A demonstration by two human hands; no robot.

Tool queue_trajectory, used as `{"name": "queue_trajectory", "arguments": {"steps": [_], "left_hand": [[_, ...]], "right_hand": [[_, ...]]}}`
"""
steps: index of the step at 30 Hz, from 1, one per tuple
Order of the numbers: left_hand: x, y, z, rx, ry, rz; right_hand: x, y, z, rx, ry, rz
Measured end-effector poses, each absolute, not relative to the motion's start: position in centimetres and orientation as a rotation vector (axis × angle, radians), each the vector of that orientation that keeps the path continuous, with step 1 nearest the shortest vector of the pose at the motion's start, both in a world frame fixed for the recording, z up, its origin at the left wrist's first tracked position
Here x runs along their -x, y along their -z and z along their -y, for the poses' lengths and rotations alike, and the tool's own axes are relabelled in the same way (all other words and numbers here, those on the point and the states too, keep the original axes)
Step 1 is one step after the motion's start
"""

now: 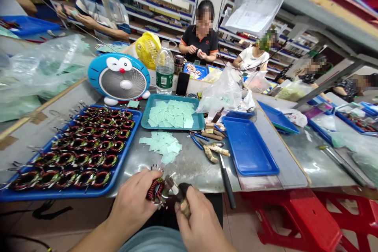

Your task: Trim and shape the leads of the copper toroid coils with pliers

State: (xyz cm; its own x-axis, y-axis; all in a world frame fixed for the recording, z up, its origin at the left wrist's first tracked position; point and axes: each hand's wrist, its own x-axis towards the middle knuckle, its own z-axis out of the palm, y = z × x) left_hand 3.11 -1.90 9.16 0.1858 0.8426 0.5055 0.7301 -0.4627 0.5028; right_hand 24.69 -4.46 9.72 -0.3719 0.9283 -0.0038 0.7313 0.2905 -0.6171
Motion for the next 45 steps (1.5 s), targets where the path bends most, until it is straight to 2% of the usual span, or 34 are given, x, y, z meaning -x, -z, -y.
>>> {"name": "queue_trajectory", "arguments": {"steps": [4,9,14,19,22,26,28,31,34,36,38,43,45], "left_hand": [[-3.2,-9.3,1.8,-2.181,-1.128,-1.527],[-3.1,-9.6,1.8,-2.155,-1.107,-1.540],[-3.0,-9.6,1.4,-2.173,-1.075,-1.551],[-3.0,-10.8,1.1,-1.876,-0.976,-1.397],[-3.3,-11.6,1.1,-1.711,-0.832,-1.308],[-3.7,-12.2,1.3,-1.576,-0.834,-1.162],[-3.7,-12.6,1.6,-1.547,-0.864,-1.101],[-3.5,-13.2,2.1,-1.569,-0.891,-1.048],[-3.2,-13.5,2.6,-1.571,-0.873,-1.034],[-3.0,-13.6,2.7,-1.512,-0.824,-1.061],[-2.7,-13.5,2.6,-1.457,-0.762,-1.105],[-2.1,-12.9,1.7,-1.412,-0.699,-1.138],[-2.0,-12.7,1.4,-1.381,-0.710,-1.103]], "right_hand": [[-24.2,-9.3,4.4,1.518,-0.602,2.159],[-24.3,-9.7,4.1,1.468,-0.652,2.206],[-24.0,-9.6,3.8,1.558,-0.490,2.195],[-24.9,-10.8,3.3,1.487,-0.609,2.230],[-26.2,-11.9,2.8,1.464,-0.572,2.304],[-27.9,-13.9,1.3,1.439,-0.566,2.408],[-28.4,-14.8,0.6,1.429,-0.674,2.421],[-28.2,-15.2,0.4,1.403,-1.014,2.303],[-26.8,-13.7,1.4,1.292,-1.457,2.020],[-26.0,-12.1,2.3,1.211,-1.607,1.860],[-26.0,-10.7,3.1,1.245,-1.528,1.837],[-28.7,-9.6,3.7,1.520,-0.754,2.098],[-29.2,-9.9,3.9,1.467,-0.659,2.190]]}}
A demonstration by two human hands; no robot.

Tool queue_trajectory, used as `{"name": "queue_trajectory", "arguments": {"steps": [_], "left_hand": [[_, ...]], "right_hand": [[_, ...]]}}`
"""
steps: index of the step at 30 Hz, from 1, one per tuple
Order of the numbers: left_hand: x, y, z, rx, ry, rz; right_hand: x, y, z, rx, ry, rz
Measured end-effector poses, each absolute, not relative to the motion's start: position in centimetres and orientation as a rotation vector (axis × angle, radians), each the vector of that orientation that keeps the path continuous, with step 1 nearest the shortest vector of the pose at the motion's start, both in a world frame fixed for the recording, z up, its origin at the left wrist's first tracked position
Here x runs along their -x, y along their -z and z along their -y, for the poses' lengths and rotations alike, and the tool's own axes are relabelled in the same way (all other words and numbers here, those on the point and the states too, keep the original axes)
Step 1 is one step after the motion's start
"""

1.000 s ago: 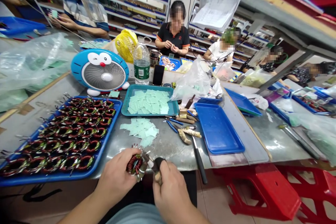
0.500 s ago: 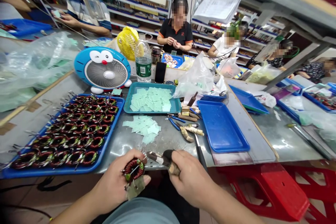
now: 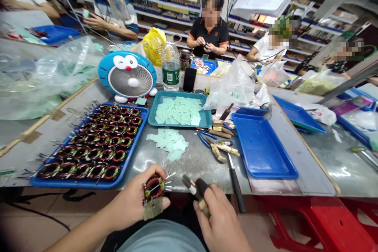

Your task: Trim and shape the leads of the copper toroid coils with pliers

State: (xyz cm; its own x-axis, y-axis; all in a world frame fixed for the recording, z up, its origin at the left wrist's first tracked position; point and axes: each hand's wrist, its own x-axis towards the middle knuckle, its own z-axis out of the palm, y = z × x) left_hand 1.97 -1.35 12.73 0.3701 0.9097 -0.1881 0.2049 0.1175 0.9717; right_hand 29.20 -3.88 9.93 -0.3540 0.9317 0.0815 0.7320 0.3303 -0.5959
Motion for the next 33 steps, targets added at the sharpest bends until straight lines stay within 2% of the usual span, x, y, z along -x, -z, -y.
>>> {"name": "queue_trajectory", "arguments": {"steps": [7,14,19,24,26,28,33], "left_hand": [[-2.5,-12.4,1.2,-1.280,-0.783,-1.130],[-3.5,-11.9,1.5,-1.314,-0.823,-1.256],[-4.0,-13.0,1.5,-1.385,-0.772,-1.269],[-3.5,-12.9,3.0,-1.593,-0.546,-1.150],[-3.3,-12.6,3.4,-1.545,-0.495,-1.134],[-3.2,-12.3,3.2,-1.383,-0.541,-1.206],[-3.4,-13.0,1.5,-1.239,-0.666,-1.210]], "right_hand": [[-27.9,-9.0,5.0,1.468,-0.865,2.194],[-27.8,-9.7,5.0,1.216,-0.376,2.407],[-27.4,-10.6,4.1,1.135,-0.193,2.460],[-31.1,-13.7,1.3,1.344,-0.337,2.206],[-32.9,-15.4,0.3,1.460,-0.271,2.158],[-33.5,-16.1,0.3,1.379,-0.236,2.271],[-29.8,-12.9,2.9,1.149,-0.330,2.537]]}}
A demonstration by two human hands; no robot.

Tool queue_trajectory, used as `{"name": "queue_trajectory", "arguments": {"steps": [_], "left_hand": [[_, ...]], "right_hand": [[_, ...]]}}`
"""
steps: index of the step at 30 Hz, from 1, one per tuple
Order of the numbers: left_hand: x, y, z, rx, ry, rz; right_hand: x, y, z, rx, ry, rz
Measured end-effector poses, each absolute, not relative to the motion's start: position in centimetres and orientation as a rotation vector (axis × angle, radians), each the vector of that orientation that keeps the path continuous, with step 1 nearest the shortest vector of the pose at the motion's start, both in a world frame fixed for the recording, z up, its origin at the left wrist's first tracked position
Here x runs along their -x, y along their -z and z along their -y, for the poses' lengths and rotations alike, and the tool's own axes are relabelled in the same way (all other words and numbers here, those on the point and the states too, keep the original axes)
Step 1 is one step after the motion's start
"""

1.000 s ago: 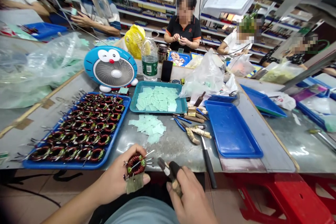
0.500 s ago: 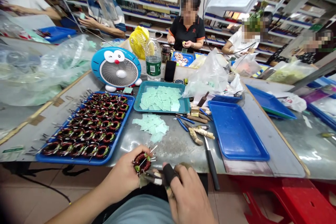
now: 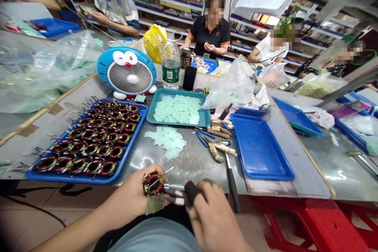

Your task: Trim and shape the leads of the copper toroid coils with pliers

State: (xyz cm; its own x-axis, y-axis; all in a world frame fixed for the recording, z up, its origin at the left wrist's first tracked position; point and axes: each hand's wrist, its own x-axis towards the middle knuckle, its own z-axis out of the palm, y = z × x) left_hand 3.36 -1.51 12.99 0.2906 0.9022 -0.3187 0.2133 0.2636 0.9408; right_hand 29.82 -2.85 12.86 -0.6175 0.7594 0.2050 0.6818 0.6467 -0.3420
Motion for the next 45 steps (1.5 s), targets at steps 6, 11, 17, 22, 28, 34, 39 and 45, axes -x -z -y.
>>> {"name": "queue_trajectory", "arguments": {"steps": [6,11,17,22,28,34,39,45], "left_hand": [[-3.6,-14.0,1.4,-1.268,-0.628,-1.175],[-3.7,-15.2,1.7,-1.320,-0.532,-1.089],[-3.2,-15.9,1.7,-1.475,-0.442,-1.097],[-3.6,-15.1,1.5,-1.323,-0.494,-1.088],[-4.4,-14.8,1.0,-1.349,-0.503,-1.061],[-4.7,-15.0,1.3,-1.396,-0.524,-1.089],[-4.8,-15.2,1.7,-1.455,-0.555,-1.132],[-4.4,-15.7,1.4,-1.516,-0.492,-1.226]], "right_hand": [[-28.1,-11.6,3.1,1.071,-0.258,2.534],[-29.9,-14.1,0.9,1.134,-0.633,2.532],[-29.0,-12.9,1.3,1.203,-1.439,2.224],[-28.9,-11.6,2.0,1.214,-1.172,2.327],[-28.8,-12.1,1.9,1.171,-1.098,2.358],[-29.0,-10.7,2.0,1.134,-1.010,2.320],[-28.8,-8.4,2.7,1.155,-0.536,2.290],[-28.2,-8.3,3.2,1.182,-0.616,2.219]]}}
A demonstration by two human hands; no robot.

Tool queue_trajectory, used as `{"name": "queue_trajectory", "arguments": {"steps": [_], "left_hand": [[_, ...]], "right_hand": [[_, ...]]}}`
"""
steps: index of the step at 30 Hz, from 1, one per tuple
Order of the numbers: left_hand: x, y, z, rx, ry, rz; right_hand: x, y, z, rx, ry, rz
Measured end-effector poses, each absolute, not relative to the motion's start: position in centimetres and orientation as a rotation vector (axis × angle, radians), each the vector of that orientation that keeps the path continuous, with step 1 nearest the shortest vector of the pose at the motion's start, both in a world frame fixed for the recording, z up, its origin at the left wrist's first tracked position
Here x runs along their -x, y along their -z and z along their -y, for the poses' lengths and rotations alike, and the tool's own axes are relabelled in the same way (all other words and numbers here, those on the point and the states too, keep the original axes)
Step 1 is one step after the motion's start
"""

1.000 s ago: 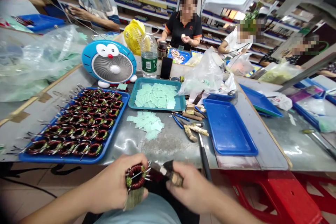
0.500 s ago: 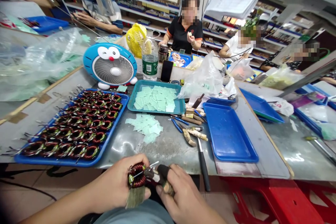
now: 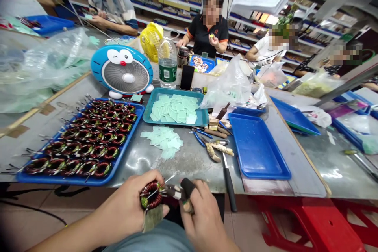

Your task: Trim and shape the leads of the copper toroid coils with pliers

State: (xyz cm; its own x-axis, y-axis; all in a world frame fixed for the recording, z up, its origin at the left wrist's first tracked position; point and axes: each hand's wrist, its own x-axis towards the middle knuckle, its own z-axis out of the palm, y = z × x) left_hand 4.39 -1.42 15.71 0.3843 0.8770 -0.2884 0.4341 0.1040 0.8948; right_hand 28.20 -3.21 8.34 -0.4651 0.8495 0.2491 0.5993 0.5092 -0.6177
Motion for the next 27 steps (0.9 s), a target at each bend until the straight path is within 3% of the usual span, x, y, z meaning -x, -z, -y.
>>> {"name": "queue_trajectory", "arguments": {"steps": [10,15,19,23,27], "left_hand": [[-4.7,-16.2,1.8,-1.571,-0.516,-1.141],[-4.5,-16.8,2.1,-1.488,-0.556,-1.022],[-4.4,-15.7,2.5,-1.422,-0.579,-1.030],[-4.6,-14.3,2.5,-1.447,-0.602,-1.042],[-5.0,-13.6,2.5,-1.476,-0.603,-1.057]], "right_hand": [[-30.2,-11.2,1.8,1.108,-0.659,2.328],[-29.9,-12.8,0.9,1.118,-1.039,2.328],[-27.8,-9.8,2.6,1.112,-1.407,1.988],[-26.2,-6.2,4.7,1.132,-1.413,1.778],[-26.0,-5.7,5.2,1.097,-1.448,1.705]]}}
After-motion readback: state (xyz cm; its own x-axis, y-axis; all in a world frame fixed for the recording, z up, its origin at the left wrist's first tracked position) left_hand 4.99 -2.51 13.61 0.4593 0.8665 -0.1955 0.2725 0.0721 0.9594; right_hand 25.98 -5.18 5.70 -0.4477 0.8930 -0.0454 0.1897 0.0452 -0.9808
